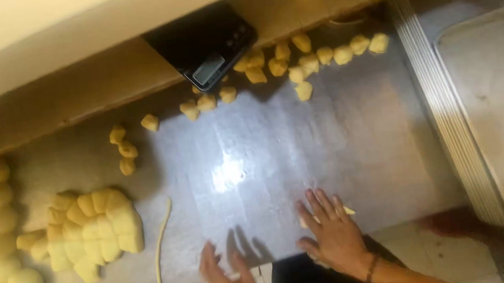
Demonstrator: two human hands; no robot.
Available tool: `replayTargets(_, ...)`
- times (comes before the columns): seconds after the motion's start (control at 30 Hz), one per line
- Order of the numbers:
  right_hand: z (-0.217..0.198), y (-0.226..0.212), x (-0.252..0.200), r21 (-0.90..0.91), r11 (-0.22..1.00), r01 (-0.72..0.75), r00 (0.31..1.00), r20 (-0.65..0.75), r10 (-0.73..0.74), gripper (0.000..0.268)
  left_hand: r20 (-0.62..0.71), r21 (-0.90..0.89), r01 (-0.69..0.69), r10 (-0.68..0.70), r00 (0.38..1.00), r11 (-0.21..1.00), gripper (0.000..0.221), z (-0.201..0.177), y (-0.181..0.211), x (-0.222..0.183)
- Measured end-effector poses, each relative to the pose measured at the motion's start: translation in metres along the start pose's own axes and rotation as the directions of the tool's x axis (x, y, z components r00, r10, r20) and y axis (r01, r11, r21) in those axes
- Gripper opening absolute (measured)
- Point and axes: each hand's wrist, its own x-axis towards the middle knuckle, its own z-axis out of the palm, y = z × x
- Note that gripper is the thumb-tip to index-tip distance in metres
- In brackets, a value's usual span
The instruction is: Braiding individual ropes of dough into braided bread loaves and placing them on a baking tray.
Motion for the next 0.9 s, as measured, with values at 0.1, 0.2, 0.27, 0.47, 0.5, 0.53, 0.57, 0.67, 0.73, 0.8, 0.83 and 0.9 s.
replayTargets(0.1, 0.005, 0.006, 0.044, -0.083, 0.996, 0.036, 0.998, -0.045, -0.039, 0.081, 0.093, -0.06, -0.041, 0.047, 0.995, 0.997, 0.047, 0.044, 0.024, 0.01)
replayTargets(0.2, 0.005, 0.048, 0.138, -0.216, 0.974, -0.064, 0.946, -0.323, -0.009, 0.072, 0.28, -0.199, -0.177, 0.229, 0.932, 0.964, 0.047, 0.079, 0.086, 0.045)
replayTargets(0.27, -0.016, 0.071, 0.168, -0.185, 0.972, -0.145, 0.853, -0.521, 0.029, 0.07, 0.389, -0.304, -0.159, 0.275, 0.879, 0.939, 0.053, 0.101, 0.113, 0.079)
replayTargets(0.47, -0.07, 0.09, 0.074, 0.131, 0.98, -0.152, 0.983, 0.123, 0.136, 0.082, 0.486, -0.195, -0.418, 0.458, 0.744, 0.887, 0.048, 0.142, 0.092, 0.103)
replayTargets(0.5, -0.064, 0.094, 0.053, 0.067, 0.996, -0.055, 0.997, -0.058, 0.059, 0.059, 0.431, -0.094, -0.5, 0.488, 0.759, 0.861, 0.035, 0.13, 0.088, 0.099)
replayTargets(0.53, -0.058, 0.1, 0.031, -0.013, 1.0, 0.028, 0.972, -0.232, -0.031, 0.038, 0.377, 0.014, -0.568, 0.521, 0.765, 0.823, 0.023, 0.118, 0.084, 0.095)
replayTargets(0.57, -0.047, 0.109, 0.013, -0.011, 0.999, 0.036, 0.972, -0.232, -0.037, 0.038, 0.373, 0.02, -0.566, 0.519, 0.769, 0.824, 0.023, 0.105, 0.072, 0.076)
replayTargets(0.67, -0.034, 0.11, -0.02, -0.134, 0.99, -0.035, 0.994, -0.107, 0.021, 0.027, 0.413, 0.137, -0.573, 0.479, 0.775, 0.808, 0.018, 0.082, 0.054, 0.036)
replayTargets(0.73, -0.057, 0.083, -0.002, 0.101, 0.991, -0.086, 0.973, -0.205, 0.105, 0.039, 0.213, 0.033, -0.406, 0.391, 0.895, 0.913, 0.03, 0.094, 0.069, 0.038)
replayTargets(0.8, -0.022, 0.072, 0.034, 0.274, 0.959, -0.067, 0.971, -0.201, 0.125, 0.043, 0.295, -0.202, -0.186, 0.241, 0.925, 0.962, 0.04, 0.136, 0.096, 0.048)
replayTargets(0.83, -0.004, 0.071, 0.045, 0.433, 0.901, -0.033, 0.966, -0.216, 0.139, 0.046, 0.383, -0.408, 0.055, 0.117, 0.916, 0.911, 0.05, 0.148, 0.101, 0.042)
replayTargets(0.9, 0.011, 0.063, 0.027, 0.628, 0.777, 0.046, 0.971, -0.212, 0.114, 0.049, 0.425, -0.231, -0.146, 0.235, 0.874, 0.962, 0.053, 0.153, 0.082, -0.003)
